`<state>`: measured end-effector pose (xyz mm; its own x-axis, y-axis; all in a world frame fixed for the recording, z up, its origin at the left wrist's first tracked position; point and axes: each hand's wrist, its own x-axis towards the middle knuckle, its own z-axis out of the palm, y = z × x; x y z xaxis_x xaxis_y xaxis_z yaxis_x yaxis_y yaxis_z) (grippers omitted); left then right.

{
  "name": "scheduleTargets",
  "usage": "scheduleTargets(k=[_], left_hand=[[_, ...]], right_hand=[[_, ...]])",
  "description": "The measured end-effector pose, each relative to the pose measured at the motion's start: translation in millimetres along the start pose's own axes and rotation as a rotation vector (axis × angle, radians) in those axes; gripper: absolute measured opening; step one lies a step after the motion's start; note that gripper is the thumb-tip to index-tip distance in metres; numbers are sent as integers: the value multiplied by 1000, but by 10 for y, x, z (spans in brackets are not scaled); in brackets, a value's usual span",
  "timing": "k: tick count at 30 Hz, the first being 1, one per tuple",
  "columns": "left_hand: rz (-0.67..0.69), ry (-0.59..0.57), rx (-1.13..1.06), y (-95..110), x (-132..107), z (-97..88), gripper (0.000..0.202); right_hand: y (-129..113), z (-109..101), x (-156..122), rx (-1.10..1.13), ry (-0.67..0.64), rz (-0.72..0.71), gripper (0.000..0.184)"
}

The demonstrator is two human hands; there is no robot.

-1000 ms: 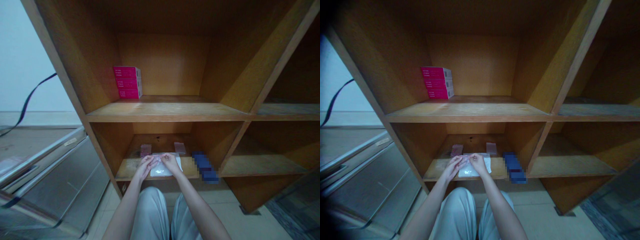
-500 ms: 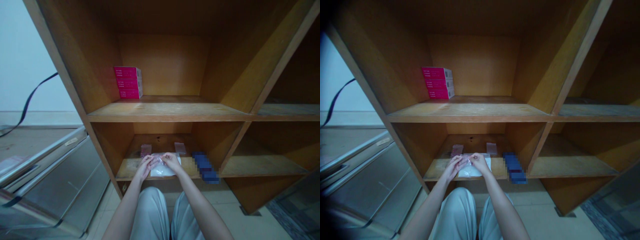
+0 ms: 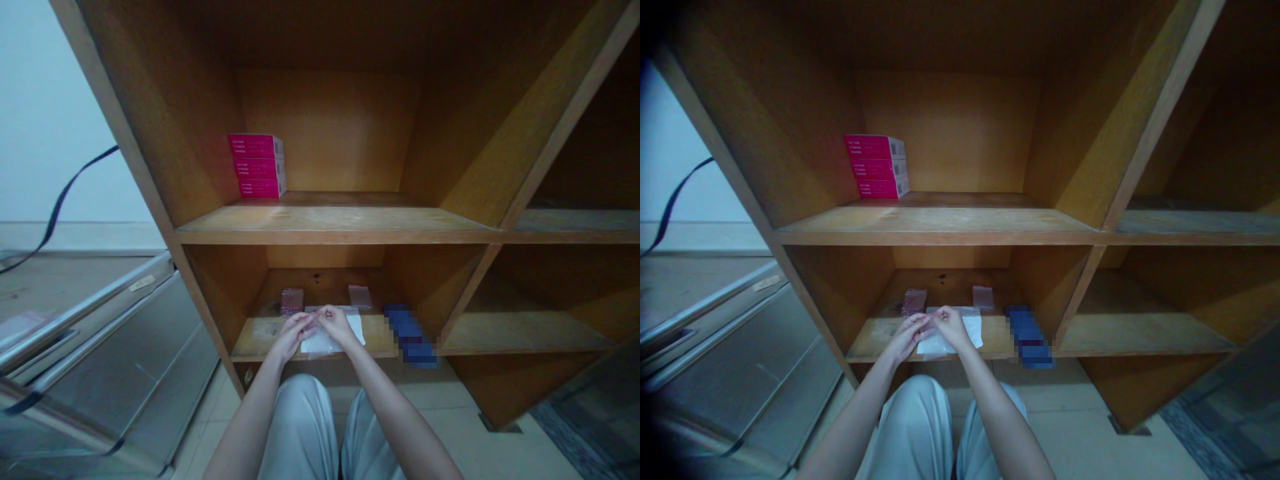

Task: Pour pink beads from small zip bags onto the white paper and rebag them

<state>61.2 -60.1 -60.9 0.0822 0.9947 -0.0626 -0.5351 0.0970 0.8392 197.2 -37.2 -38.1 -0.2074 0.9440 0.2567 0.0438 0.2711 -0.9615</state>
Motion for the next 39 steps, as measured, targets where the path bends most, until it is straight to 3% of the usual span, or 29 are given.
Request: scheduleTargets(k=[13, 21, 29, 39], left_hand=[[11, -34, 47, 5, 6, 25, 13], [18, -39, 24, 26, -15, 35, 13], [41, -4, -56, -7, 33, -30, 14], [54, -26, -181, 16, 22, -2, 11]], right_hand=[[84, 65, -10, -121, 28, -44, 8], [-7, 65, -26, -53, -7, -19, 8], [-194, -17, -36, 20, -110, 89, 22], [-131, -86, 0, 47, -54, 70, 34]])
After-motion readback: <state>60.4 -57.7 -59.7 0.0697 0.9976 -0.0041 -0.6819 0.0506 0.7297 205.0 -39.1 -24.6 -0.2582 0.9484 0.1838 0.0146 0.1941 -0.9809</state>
